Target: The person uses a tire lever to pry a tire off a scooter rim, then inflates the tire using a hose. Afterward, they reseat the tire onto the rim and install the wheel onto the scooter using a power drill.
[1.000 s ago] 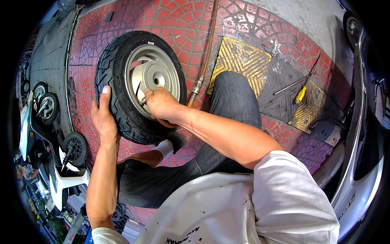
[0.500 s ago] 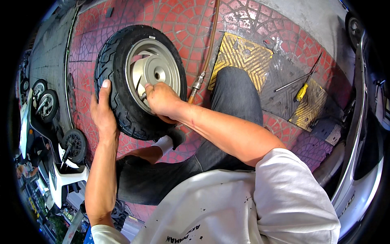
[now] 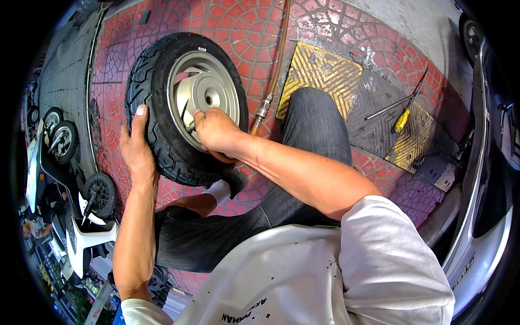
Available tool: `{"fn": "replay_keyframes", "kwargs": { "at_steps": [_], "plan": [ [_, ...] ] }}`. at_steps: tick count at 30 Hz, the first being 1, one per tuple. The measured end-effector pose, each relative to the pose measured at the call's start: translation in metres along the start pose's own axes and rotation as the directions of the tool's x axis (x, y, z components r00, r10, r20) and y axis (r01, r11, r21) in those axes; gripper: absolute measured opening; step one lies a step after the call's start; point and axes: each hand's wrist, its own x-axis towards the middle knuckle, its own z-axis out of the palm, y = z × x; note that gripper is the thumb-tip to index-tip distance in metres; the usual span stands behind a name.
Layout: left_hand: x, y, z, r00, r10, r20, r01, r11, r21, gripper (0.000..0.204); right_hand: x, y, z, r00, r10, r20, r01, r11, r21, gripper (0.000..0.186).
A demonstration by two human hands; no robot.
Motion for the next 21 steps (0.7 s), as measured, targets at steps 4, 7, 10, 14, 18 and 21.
{"fn": "replay_keyframes", "kwargs": {
  "at_steps": [4,7,10,14,18,21],
  "plan": [
    [-0.0005,-0.0008,-0.001,0.999,0.016,0.044,-0.013,0.998,-0.058,0.106,-0.0022,-0.0007,-0.0018,1.0,0.002,0.009,-0.001,1.0,-0.026,0.055],
    [-0.0009,-0.0017,-0.0007,1.0,-0.009,0.02,0.01,0.999,-0.04,0.108,-0.0043,-0.0036,-0.0024,1.0,0.017,-0.003,-0.017,1.0,-0.017,0.055],
    [-0.0003,-0.0023,-0.0002,1.0,-0.026,0.001,0.026,0.999,-0.027,0.109,-0.0056,-0.0062,-0.0019,1.0,0.026,-0.012,-0.026,1.0,-0.001,0.056],
    [-0.0006,-0.0017,0.0004,0.999,-0.034,0.004,0.034,0.998,-0.055,0.109,-0.0064,-0.0077,-0.001,0.999,0.02,-0.026,-0.021,1.0,-0.021,0.056],
    [-0.0018,0.0008,0.0002,0.999,-0.046,-0.007,0.045,0.998,-0.047,0.107,-0.0071,-0.0078,-0.0009,0.999,0.021,-0.039,-0.022,0.999,-0.028,0.057],
    [-0.0022,0.0027,-0.0007,0.998,-0.055,0.012,0.056,0.996,-0.066,0.105,-0.0071,-0.0077,-0.0006,0.999,0.03,-0.023,-0.03,1.0,-0.004,0.057]
  ]
}}
